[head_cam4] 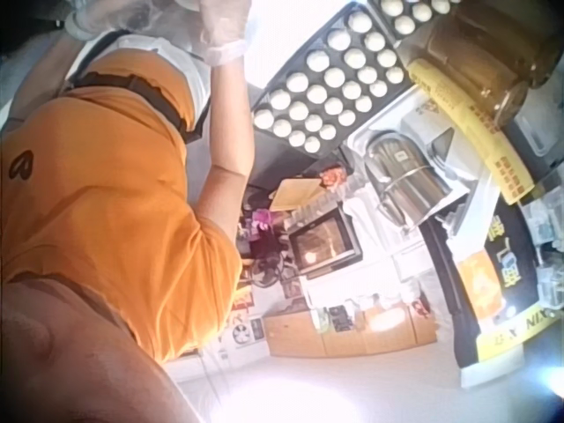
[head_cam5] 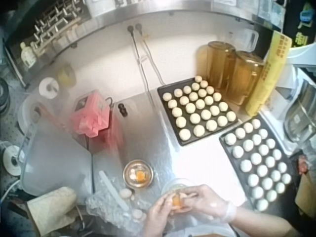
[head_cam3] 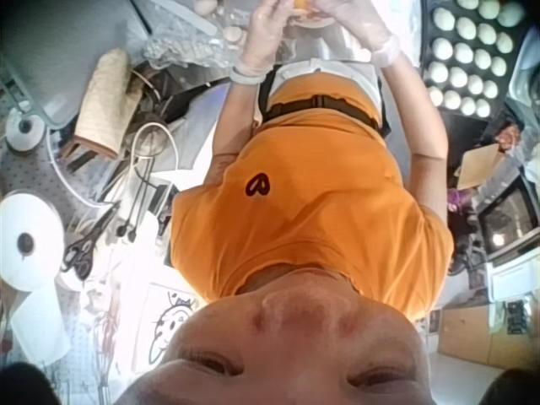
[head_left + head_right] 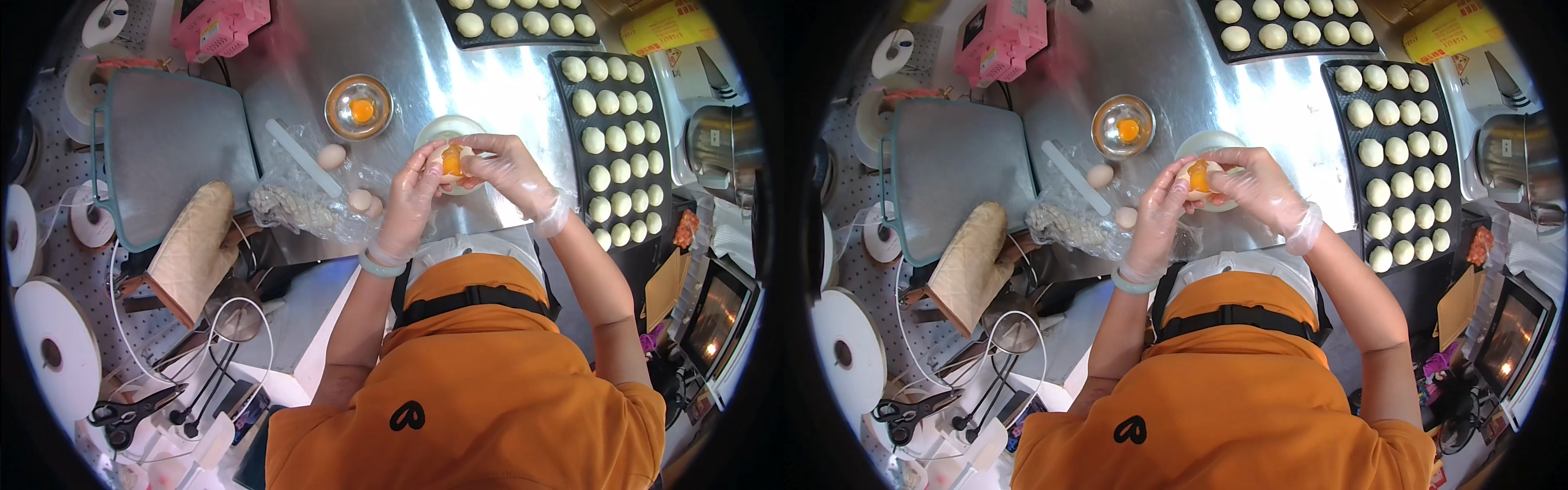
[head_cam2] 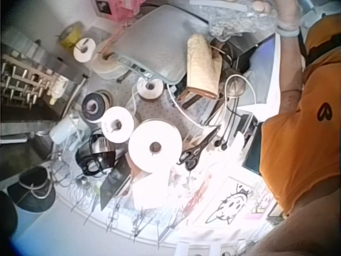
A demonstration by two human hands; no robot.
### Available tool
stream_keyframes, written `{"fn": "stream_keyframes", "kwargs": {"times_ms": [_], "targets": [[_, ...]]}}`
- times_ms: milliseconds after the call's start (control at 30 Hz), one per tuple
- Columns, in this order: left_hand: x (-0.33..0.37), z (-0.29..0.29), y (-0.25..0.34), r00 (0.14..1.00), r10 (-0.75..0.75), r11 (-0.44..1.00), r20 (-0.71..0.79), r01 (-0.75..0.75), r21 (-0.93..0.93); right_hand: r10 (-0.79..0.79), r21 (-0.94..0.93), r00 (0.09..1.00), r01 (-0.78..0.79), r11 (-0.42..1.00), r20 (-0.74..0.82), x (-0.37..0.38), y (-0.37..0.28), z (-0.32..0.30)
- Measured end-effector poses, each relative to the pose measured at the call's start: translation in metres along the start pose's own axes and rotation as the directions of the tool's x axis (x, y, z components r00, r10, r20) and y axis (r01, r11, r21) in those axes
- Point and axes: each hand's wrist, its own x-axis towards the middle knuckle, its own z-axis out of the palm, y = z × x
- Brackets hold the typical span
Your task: The person cracks eggs to separate the yolks from the whites, placing them into different containers, then takes a whisk from a wall rack and whisks the yolks in a small bowl.
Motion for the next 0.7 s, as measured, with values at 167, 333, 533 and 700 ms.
{"fn": "stream_keyframes", "kwargs": {"times_ms": [167, 333, 533, 700], "targets": [[0.001, -0.012, -0.007, 0.998, -0.048, 0.993, 0.032, 0.051, -0.109, -0.027, 0.096, 0.999, 0.025, 0.995, 0.018, -0.004, 0.002, 0.001], [0.001, -0.017, -0.006, 0.996, -0.056, 0.972, 0.073, 0.071, -0.222, 0.010, 0.210, 1.000, -0.015, 0.978, 0.028, -0.005, 0.006, -0.003], [0.001, -0.020, -0.006, 0.997, -0.051, 0.954, 0.065, 0.068, -0.291, 0.035, 0.273, 0.999, -0.042, 0.961, 0.028, -0.007, 0.010, -0.003], [0.003, -0.024, -0.010, 0.994, -0.050, 0.959, 0.094, 0.074, -0.272, 0.113, 0.157, 0.993, -0.107, 0.982, -0.030, -0.011, 0.011, -0.008]]}}
